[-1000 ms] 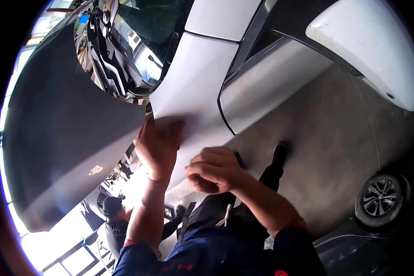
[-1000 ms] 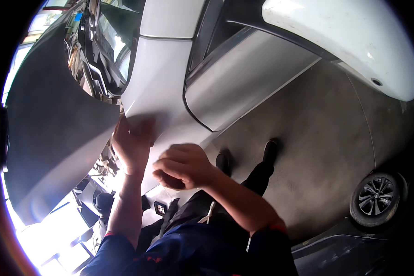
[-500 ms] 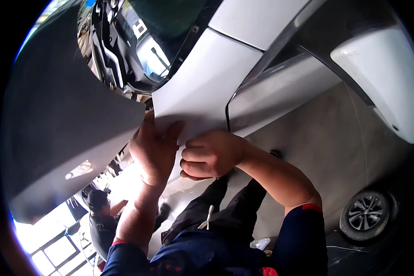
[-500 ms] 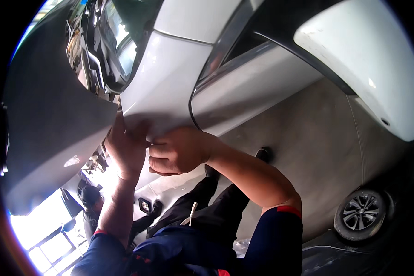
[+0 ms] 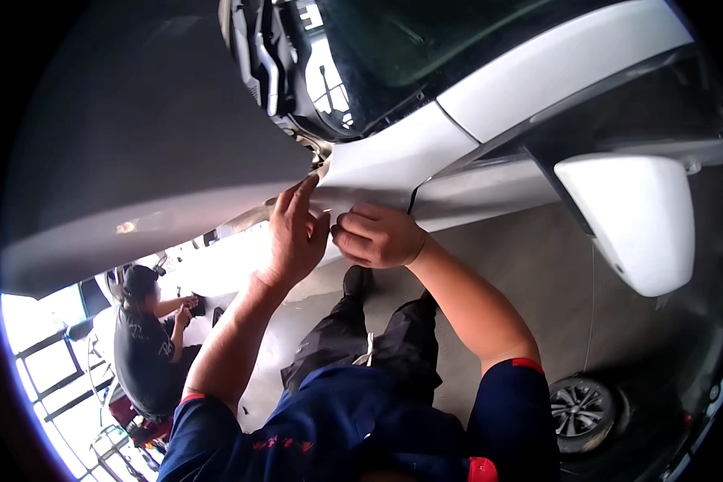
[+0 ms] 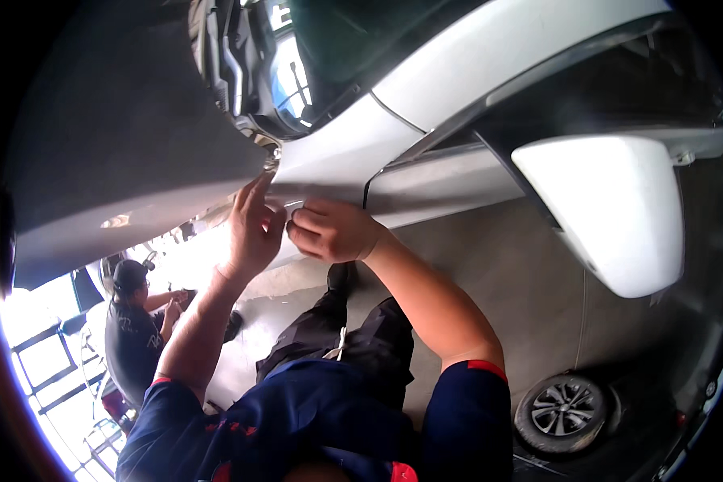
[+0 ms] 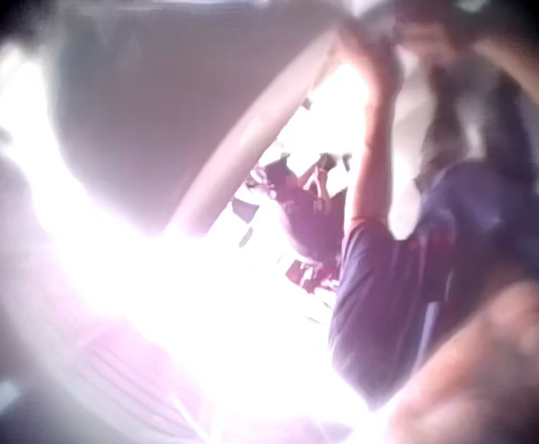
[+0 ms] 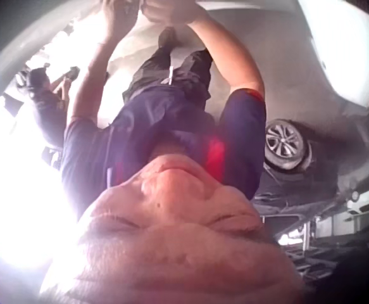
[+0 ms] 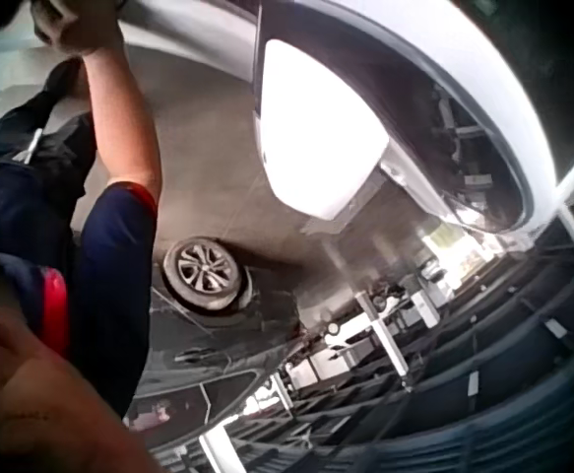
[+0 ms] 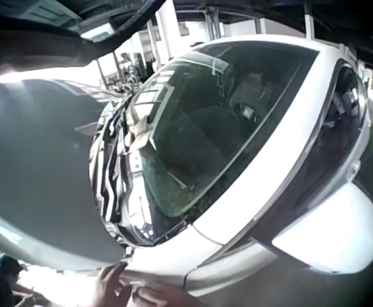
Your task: The person aligns a white trim panel at the base of a car's windshield, presses it into place with their hands, and then uses a socket wrench to secure it with a bolt.
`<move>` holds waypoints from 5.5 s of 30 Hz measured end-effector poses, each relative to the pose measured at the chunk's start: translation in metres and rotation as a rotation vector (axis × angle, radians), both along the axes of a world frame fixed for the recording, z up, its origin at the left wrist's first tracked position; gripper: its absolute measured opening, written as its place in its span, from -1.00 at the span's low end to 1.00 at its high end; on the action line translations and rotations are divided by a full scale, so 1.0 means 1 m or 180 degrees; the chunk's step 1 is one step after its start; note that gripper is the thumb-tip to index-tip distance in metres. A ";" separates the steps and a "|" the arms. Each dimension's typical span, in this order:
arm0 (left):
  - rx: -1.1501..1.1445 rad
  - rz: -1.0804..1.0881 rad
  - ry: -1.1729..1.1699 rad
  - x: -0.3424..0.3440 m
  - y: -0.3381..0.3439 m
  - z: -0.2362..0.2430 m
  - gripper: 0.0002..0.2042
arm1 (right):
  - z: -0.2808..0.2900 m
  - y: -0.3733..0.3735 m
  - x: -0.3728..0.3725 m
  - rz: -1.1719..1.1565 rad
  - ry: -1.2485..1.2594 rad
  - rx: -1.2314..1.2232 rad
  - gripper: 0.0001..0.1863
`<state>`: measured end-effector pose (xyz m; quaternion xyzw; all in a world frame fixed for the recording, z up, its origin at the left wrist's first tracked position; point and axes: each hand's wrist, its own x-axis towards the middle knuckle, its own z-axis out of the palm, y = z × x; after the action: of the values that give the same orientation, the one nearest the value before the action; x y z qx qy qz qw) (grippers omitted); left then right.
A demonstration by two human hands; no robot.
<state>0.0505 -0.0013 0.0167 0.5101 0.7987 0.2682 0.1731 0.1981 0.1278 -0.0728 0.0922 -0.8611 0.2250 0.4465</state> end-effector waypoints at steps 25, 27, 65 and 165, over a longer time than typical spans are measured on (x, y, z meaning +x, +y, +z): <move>-0.0107 0.1207 -0.4000 -0.019 0.003 -0.011 -0.79 | 0.044 0.027 -0.004 0.0727 -0.1211 -0.0745 -0.84; 0.0225 0.0883 -0.3554 -0.010 -0.002 -0.020 -0.72 | 0.043 0.030 -0.003 0.0905 -0.1312 -0.0837 -0.82; 0.1062 0.1557 -0.3299 0.021 0.020 -0.028 -0.68 | 0.207 0.165 -0.107 0.1261 -0.3863 0.1228 -0.84; 0.0775 0.1741 -0.3548 0.043 0.043 -0.010 -0.45 | 0.238 0.242 -0.057 0.1043 -0.3783 0.0703 -0.91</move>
<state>0.0938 0.0414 0.0070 0.0872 0.6538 0.6171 0.4290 0.1414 0.3702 0.1651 0.1278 -0.9551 0.2131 -0.1612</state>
